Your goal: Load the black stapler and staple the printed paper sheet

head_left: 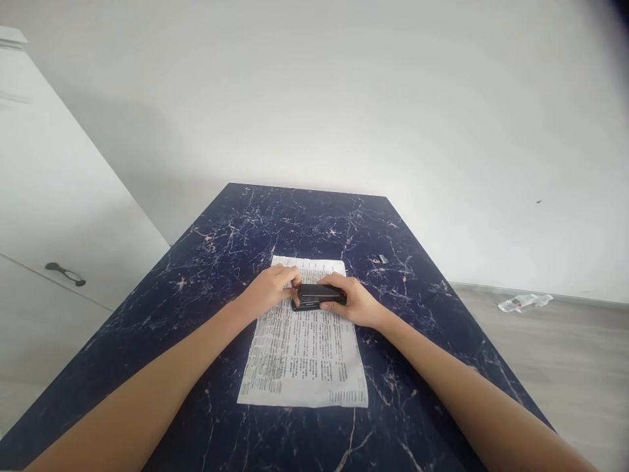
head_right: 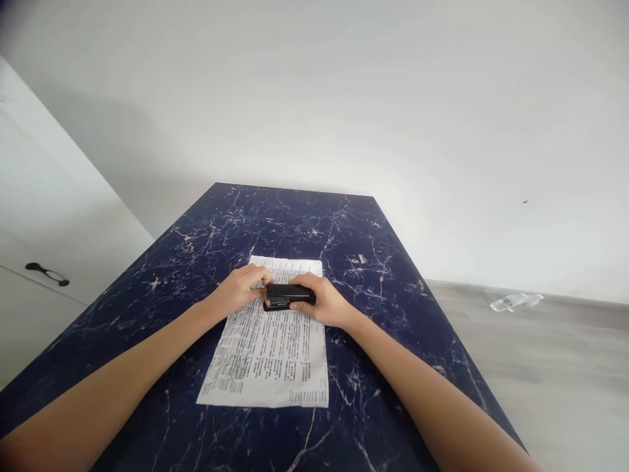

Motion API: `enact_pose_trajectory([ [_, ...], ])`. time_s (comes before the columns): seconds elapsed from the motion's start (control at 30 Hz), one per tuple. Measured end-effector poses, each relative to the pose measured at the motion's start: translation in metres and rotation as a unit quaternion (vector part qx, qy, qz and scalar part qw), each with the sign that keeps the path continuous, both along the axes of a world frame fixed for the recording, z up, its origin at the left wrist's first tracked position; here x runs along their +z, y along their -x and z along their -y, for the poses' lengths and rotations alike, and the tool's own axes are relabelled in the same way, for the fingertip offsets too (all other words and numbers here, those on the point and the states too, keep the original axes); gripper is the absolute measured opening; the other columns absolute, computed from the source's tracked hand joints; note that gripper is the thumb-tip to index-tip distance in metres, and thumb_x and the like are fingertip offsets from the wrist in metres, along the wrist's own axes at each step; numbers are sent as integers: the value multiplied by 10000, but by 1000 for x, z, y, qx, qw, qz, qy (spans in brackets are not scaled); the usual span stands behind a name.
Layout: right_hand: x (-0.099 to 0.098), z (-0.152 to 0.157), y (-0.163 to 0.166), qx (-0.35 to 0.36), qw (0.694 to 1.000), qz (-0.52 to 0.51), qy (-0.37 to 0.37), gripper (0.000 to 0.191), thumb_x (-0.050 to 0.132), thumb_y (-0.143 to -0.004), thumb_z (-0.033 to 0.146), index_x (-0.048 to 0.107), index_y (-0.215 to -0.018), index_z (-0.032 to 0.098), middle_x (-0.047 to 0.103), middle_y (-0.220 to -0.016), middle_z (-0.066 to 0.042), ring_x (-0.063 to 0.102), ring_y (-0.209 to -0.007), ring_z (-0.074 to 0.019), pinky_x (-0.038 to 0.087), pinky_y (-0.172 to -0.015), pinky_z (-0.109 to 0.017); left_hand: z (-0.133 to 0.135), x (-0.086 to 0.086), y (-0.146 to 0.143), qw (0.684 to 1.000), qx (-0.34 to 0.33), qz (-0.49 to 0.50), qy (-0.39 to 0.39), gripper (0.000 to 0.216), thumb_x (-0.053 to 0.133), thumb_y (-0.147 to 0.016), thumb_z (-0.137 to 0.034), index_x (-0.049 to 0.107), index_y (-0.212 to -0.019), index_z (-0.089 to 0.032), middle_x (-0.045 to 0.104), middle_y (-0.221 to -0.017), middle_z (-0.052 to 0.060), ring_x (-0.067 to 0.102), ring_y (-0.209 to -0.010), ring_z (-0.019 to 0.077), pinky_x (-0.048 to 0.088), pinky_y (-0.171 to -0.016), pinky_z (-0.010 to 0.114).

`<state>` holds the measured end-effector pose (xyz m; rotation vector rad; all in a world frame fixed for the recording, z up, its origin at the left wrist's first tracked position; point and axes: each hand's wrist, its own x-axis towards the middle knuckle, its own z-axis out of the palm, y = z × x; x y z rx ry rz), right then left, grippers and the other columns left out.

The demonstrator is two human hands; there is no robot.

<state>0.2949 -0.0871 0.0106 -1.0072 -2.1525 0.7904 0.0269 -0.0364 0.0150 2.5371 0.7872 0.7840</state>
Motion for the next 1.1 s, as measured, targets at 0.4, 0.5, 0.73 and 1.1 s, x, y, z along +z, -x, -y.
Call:
enact_pose_trajectory([
  [0.4,9,-9,-37,-366,929,-24,-51,308,752,-814,363,766,-1082,213,782,-976,-75,708,-860,-268,535,-797,-403,-27,-14,17,974,116,-185,56,715,452,-1001,-665,397,-1556,-219,317,-1674,179,238,-1559,414,100,-1235,697],
  [0.5,7,-17,-69,-408,912,10,-46,317,755,-797,368,779,-1073,215,780,-915,-66,703,-807,-270,532,-772,-403,-22,-7,20,979,112,-162,60,563,494,-1015,-565,464,-1479,-247,474,-1564,141,335,-1510,400,218,-1221,658],
  [0.73,1,-23,-87,-245,965,-58,68,373,794,-777,392,762,-1105,217,775,-1028,-52,714,-919,-256,550,-861,-389,-15,1,26,986,118,-107,56,457,578,-994,-461,485,-1426,-344,507,-1400,84,548,-1226,326,473,-1025,539],
  [1.1,8,-17,-80,-158,984,-25,83,379,806,-789,406,749,-1091,184,756,-1028,-64,692,-927,-248,551,-862,-398,-19,-7,29,986,123,-113,29,437,553,-1001,-475,542,-1416,-341,485,-1400,100,549,-1200,343,462,-1031,585],
])
